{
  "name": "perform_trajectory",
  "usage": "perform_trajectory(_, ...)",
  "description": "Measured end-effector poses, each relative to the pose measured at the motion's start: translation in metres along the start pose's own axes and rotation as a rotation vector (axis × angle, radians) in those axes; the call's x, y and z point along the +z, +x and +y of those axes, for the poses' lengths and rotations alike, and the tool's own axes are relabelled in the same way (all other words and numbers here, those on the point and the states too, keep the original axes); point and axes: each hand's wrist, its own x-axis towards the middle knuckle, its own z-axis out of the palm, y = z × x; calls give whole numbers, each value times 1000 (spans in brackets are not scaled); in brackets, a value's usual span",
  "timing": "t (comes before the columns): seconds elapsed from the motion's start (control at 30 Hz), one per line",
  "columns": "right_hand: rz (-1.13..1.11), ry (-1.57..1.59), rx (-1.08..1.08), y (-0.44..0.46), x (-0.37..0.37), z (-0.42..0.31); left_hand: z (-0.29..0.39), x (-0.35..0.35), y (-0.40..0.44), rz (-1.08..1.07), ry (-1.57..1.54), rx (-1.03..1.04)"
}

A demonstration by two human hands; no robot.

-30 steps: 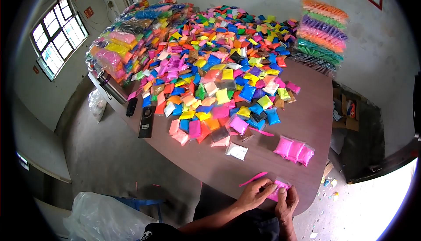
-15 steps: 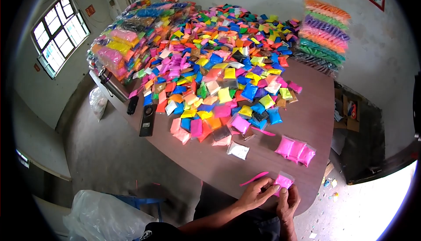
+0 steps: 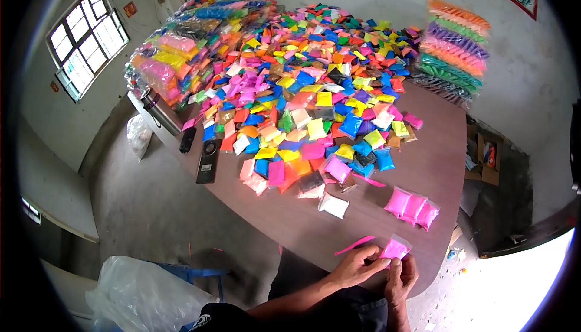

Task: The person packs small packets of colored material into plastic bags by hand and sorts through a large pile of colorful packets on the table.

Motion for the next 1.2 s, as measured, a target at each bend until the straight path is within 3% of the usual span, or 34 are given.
perform_trajectory(0.17,-20,-48,-44,1,7,-8,-5,3,3,7,-24,-88)
perform_trajectory(0.27,-39,-55,-19,-1,6,-6,-3,4,7,57,-161,21)
perform_trajectory(0.47,-32,-26,-71,2,-2,10,-3,-2,4,56,34,85)
perform_trajectory(0.73,72,-12,-84,2,3,1,7,-1,3,10,-129,-71)
perform_trajectory(0.83,95,-21,-39,1,-4,13,0,3,3,35,-133,-24)
perform_trajectory(0.9,119,-52,-163,5,-2,11,0,7,2,44,-183,-44)
perform_trajectory(1.03,132,-20,-100,1,1,3,9,1,3,-3,-227,-138)
perform_trajectory(1.1,109,40,-66,1,3,-1,-4,7,3,55,-255,-3)
perform_trajectory(1.2,94,49,-77,1,1,2,6,5,1,54,-230,-57)
